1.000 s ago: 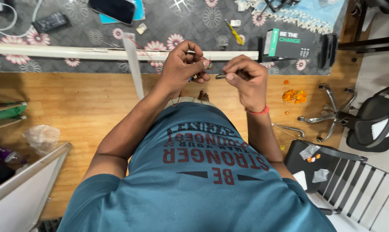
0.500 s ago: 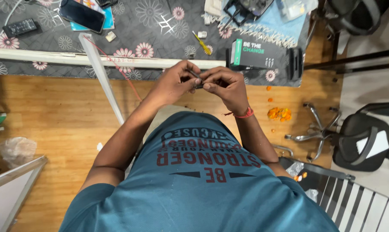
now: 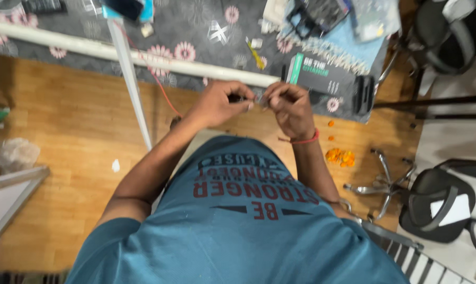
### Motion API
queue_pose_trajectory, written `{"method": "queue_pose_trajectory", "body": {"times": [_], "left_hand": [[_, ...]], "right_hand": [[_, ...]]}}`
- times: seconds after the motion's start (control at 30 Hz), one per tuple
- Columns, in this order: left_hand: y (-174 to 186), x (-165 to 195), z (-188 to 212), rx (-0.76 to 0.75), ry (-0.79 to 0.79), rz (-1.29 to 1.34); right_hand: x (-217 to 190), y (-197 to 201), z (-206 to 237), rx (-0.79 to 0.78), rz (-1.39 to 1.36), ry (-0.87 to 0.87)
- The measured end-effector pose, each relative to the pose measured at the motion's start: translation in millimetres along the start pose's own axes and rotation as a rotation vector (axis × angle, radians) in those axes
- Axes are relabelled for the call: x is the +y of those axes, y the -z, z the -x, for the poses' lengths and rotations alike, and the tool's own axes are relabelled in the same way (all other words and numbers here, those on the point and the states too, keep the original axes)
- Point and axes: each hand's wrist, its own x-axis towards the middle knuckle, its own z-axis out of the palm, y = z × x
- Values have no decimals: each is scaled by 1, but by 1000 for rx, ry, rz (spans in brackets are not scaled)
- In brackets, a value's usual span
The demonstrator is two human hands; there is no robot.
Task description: The person manipulates a small circuit board with wires, then connects a power adapter to a fluorescent tube light fixture. The light turns on, and the person adjusts the fixture and nearby cables.
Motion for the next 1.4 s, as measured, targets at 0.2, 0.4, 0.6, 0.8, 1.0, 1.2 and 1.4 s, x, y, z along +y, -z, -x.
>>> {"method": "queue_pose_trajectory", "body": {"times": [0.2,0.4,0.6,0.8,1.0,1.2,1.4], "left_hand": [[5,-3,13,67,-3,36],[1,7,17,12,-1,60],[-4,7,21,-71,29,195],[-7,2,24,-96,-35,170],[-12,-10,22,-226,-3,588],[-15,-16,23,-240,40,655],[-17,-17,23,-291,108,714]], "right_hand": [[0,0,16,85,-75,-157],[0,-15,11,106,-66,-253],[1,-19,12,72,-32,-261],[1,-15,14,78,-8,-270],[-1,-13,15,-20,-85,-273],[-2,-11,15,-57,-49,-255],[-8,-10,5,73,-137,-119]]}}
